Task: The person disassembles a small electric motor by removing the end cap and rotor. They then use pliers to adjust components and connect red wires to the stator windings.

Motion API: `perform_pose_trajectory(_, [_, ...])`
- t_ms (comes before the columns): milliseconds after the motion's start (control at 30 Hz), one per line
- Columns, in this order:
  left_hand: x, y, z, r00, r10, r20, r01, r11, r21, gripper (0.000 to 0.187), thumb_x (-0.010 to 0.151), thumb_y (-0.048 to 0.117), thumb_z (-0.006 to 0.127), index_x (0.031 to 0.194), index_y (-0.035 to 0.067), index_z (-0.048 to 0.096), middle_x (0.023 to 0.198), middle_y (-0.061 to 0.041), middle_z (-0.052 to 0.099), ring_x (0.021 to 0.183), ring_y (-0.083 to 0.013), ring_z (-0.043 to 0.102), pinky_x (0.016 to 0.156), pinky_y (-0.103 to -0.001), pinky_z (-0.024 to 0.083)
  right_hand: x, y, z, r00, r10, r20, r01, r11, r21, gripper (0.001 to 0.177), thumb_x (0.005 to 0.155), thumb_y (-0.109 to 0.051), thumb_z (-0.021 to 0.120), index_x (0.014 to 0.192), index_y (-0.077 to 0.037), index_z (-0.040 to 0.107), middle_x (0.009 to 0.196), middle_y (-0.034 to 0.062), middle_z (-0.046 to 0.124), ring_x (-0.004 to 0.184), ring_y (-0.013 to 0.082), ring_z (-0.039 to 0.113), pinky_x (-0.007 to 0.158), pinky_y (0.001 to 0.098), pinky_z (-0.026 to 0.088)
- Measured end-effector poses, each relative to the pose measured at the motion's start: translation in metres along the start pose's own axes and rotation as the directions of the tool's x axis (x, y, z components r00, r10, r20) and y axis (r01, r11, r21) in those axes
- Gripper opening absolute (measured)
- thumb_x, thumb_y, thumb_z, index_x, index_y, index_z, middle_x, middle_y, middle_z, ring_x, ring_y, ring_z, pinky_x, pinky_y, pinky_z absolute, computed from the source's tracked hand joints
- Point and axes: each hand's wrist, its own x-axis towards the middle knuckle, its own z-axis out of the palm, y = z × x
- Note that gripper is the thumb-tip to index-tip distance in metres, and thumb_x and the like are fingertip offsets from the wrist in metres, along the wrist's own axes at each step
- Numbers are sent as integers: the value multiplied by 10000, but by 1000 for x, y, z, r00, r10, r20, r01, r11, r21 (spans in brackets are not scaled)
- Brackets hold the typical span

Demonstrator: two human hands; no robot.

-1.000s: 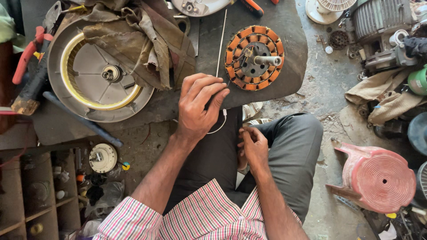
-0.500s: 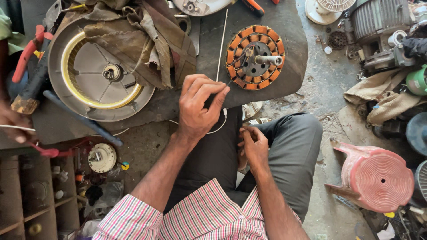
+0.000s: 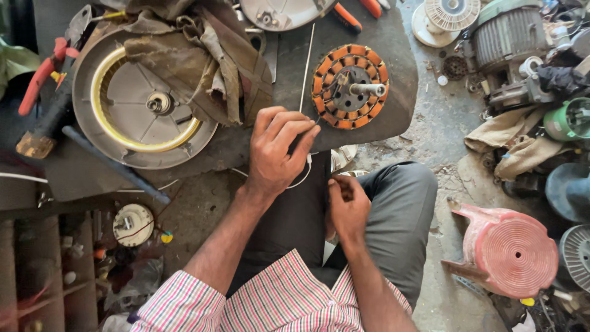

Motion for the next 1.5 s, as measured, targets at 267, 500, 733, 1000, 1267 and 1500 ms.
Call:
perform_pose_trajectory(267, [-1, 1, -3, 996, -80, -35, 79, 996, -41, 146, 910, 25, 801, 1025, 29, 711, 1030, -90, 697, 1005, -295, 632, 905, -400, 530, 21, -114, 17, 614, -789, -13, 713, 562, -420, 287, 940, -36, 778, 1218, -59, 709, 1129, 116, 640, 1106, 306, 580, 987, 422, 479])
perform_pose_trajectory(500, [2, 2, -2, 992, -114, -55, 111, 993, -47, 166, 924, 39, 801, 1067, 39, 718, 1040, -87, 700, 1014, -288, 635, 916, -395, 533, 35, -132, 23, 623, -782, 1, 715, 570, -405, 236, 927, -40, 800, 1148, -107, 748, 1097, 58, 639, 1069, 275, 572, 954, 414, 476])
perform_pose_trajectory(733, [5, 3, -7, 992, -125, 19, 127, 987, -94, 305, 907, 48, 791, 1194, 30, 688, 1116, -95, 709, 1076, -292, 633, 964, -398, 528, 38, -126, 19, 665, -747, 11, 705, 623, -339, 171, 953, -59, 786, 1116, -86, 744, 1096, 65, 636, 1039, 267, 569, 908, 393, 480])
perform_pose_trajectory(1000, [8, -5, -9, 986, -159, 51, 164, 976, -145, 154, 944, 90, 784, 1087, 54, 738, 1088, -81, 717, 1084, -275, 628, 954, -395, 526, 39, -130, 19, 675, -738, 22, 699, 629, -340, 133, 995, -118, 774, 1126, -106, 760, 1076, 59, 625, 1023, 258, 546, 894, 385, 465])
perform_pose_trajectory(1267, [5, -5, -2, 987, -159, -19, 156, 980, -123, 131, 925, 81, 812, 1023, 45, 733, 1016, -68, 710, 1034, -260, 631, 915, -384, 533, 38, -130, 22, 691, -723, -1, 680, 651, -336, 149, 975, -119, 786, 1122, -106, 764, 1065, 58, 623, 1019, 250, 548, 902, 376, 461])
perform_pose_trajectory(1500, [5, -4, -8, 986, -165, 4, 162, 966, -203, 123, 920, 40, 794, 1033, 45, 746, 1044, -70, 728, 1048, -238, 644, 937, -362, 533, 37, -130, 22, 702, -712, -6, 670, 663, -335, 147, 974, -105, 786, 1120, -107, 766, 1070, 56, 623, 1030, 248, 554, 913, 374, 467])
